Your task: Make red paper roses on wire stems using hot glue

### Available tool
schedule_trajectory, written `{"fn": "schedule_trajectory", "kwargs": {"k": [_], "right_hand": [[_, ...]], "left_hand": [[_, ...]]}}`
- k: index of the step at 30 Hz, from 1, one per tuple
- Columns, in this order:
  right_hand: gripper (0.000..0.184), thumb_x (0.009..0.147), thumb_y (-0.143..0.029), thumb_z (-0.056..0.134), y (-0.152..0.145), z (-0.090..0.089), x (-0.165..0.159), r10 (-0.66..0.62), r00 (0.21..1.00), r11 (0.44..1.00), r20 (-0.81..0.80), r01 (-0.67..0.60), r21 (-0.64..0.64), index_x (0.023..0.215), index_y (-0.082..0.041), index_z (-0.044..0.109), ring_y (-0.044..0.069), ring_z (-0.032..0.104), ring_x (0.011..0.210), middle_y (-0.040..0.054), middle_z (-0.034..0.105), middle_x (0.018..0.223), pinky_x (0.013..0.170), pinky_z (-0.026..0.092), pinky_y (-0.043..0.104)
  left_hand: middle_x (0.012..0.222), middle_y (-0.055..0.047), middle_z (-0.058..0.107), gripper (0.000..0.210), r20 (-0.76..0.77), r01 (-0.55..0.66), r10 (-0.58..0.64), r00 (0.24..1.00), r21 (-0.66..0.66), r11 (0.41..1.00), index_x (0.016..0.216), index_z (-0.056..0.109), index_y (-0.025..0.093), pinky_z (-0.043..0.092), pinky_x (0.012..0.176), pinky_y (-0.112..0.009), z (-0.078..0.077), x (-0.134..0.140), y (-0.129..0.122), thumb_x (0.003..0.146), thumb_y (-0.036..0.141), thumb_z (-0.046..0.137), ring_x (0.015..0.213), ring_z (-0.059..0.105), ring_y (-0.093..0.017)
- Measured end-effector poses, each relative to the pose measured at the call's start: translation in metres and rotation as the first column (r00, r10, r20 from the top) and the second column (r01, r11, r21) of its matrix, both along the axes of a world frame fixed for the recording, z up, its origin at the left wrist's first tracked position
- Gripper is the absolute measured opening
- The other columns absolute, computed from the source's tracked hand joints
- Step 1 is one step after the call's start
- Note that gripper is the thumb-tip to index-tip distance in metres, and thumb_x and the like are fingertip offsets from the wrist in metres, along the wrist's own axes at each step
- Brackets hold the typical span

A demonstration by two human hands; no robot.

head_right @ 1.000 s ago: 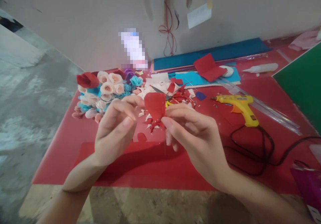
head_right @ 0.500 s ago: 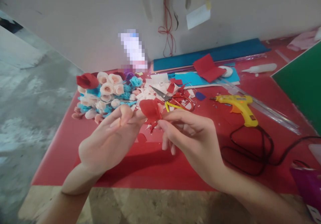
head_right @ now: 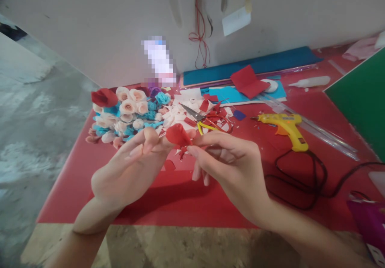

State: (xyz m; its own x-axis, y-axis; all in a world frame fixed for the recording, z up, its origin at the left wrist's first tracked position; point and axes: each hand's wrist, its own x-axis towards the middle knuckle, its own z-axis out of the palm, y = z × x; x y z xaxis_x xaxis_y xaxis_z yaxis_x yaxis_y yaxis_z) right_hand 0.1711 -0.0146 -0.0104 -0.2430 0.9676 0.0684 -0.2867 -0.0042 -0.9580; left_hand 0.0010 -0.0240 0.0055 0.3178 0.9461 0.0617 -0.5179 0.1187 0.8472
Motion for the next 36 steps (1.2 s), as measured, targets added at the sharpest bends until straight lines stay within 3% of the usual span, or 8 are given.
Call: {"fn": "schedule_trajectory", "kwargs": {"k": [5, 12, 18, 20, 24, 27, 32, 36], "right_hand": [[0.008, 0.080, -0.013, 0.066, 0.000, 0.000, 0.000, -0.012, 1.000, 1.000, 0.009, 0.012, 0.026, 0.081, -0.021, 0.067, 0.008, 0.058, 0.044, -0.0043, 0.060, 0.058, 0.036, 0.046, 0.013], [0.013, 0.081, -0.014, 0.066, 0.000, 0.002, -0.002, -0.004, 1.000, 0.999, 0.018, 0.005, -0.050, 0.089, -0.024, 0.067, 0.008, 0.055, 0.039, -0.0052, 0.059, 0.051, 0.037, 0.046, 0.013], [0.010, 0.077, -0.013, 0.069, 0.001, -0.001, -0.004, -0.073, 0.997, 0.996, 0.019, 0.074, -0.051, 0.082, -0.022, 0.068, 0.007, 0.053, 0.037, -0.0058, 0.058, 0.051, 0.037, 0.045, 0.013], [0.009, 0.075, -0.012, 0.070, 0.002, -0.002, -0.004, -0.095, 0.995, 0.994, 0.036, 0.097, -0.052, 0.078, -0.021, 0.068, 0.006, 0.053, 0.036, -0.0062, 0.057, 0.049, 0.037, 0.043, 0.012], [0.009, 0.071, -0.012, 0.071, 0.003, -0.003, -0.005, -0.125, 0.990, 0.992, 0.067, 0.127, -0.027, 0.077, -0.018, 0.068, 0.005, 0.051, 0.035, -0.0043, 0.060, 0.057, 0.035, 0.042, 0.013], [0.008, 0.070, -0.011, 0.071, 0.002, -0.001, -0.007, -0.120, 0.989, 0.993, 0.087, 0.121, -0.003, 0.076, -0.016, 0.067, 0.005, 0.050, 0.035, -0.0019, 0.063, 0.062, 0.034, 0.041, 0.014], [0.009, 0.070, -0.010, 0.068, -0.001, 0.002, -0.011, -0.075, 0.994, 0.997, 0.076, 0.076, -0.015, 0.077, -0.015, 0.068, 0.007, 0.051, 0.036, -0.0018, 0.061, 0.059, 0.034, 0.043, 0.017], [0.010, 0.071, -0.009, 0.068, -0.002, 0.000, -0.011, -0.092, 0.989, 0.995, 0.112, 0.087, 0.045, 0.078, -0.016, 0.069, 0.007, 0.051, 0.038, -0.0016, 0.062, 0.062, 0.035, 0.043, 0.017]], "left_hand": [[0.078, -0.002, 0.053, 0.013, -0.025, 0.014, -0.013, 1.000, 0.021, 1.000, 0.077, 0.051, 0.018, 0.039, 0.081, -0.027, 0.000, -0.001, 0.000, 0.086, 0.027, 0.053, 0.084, 0.051, -0.015], [0.088, -0.002, 0.063, 0.012, -0.031, 0.026, -0.024, 0.999, 0.050, 0.998, 0.078, 0.050, 0.019, 0.041, 0.090, -0.029, 0.001, 0.001, 0.001, 0.088, 0.025, 0.049, 0.093, 0.057, -0.014], [0.102, -0.004, 0.064, 0.013, -0.197, -0.027, 0.053, 0.979, 0.130, 0.991, 0.081, 0.048, 0.021, 0.037, 0.103, -0.040, -0.005, -0.003, 0.000, 0.092, 0.021, 0.042, 0.114, 0.054, -0.020], [0.101, -0.003, 0.064, 0.012, -0.356, -0.049, 0.149, 0.923, 0.274, 0.961, 0.083, 0.049, 0.022, 0.033, 0.107, -0.039, -0.007, -0.005, -0.002, 0.092, 0.019, 0.043, 0.122, 0.049, -0.019], [0.094, -0.002, 0.063, 0.009, -0.561, 0.018, 0.364, 0.744, 0.561, 0.827, 0.086, 0.054, 0.021, 0.027, 0.111, -0.039, -0.008, -0.006, -0.003, 0.089, 0.013, 0.049, 0.120, 0.049, -0.018], [0.093, -0.003, 0.063, 0.009, -0.561, 0.023, 0.429, 0.708, 0.626, 0.780, 0.087, 0.056, 0.021, 0.037, 0.102, -0.039, -0.010, -0.005, 0.002, 0.087, 0.013, 0.052, 0.109, 0.052, -0.019], [0.086, -0.003, 0.062, 0.007, -0.615, 0.041, 0.533, 0.582, 0.676, 0.736, 0.083, 0.058, 0.022, 0.030, 0.101, -0.046, -0.011, -0.003, 0.005, 0.084, 0.015, 0.056, 0.098, 0.052, -0.022], [0.085, -0.003, 0.061, 0.008, -0.611, 0.043, 0.570, 0.549, 0.702, 0.711, 0.083, 0.059, 0.022, 0.034, 0.096, -0.044, -0.011, -0.003, 0.006, 0.083, 0.014, 0.057, 0.094, 0.052, -0.021]]}}
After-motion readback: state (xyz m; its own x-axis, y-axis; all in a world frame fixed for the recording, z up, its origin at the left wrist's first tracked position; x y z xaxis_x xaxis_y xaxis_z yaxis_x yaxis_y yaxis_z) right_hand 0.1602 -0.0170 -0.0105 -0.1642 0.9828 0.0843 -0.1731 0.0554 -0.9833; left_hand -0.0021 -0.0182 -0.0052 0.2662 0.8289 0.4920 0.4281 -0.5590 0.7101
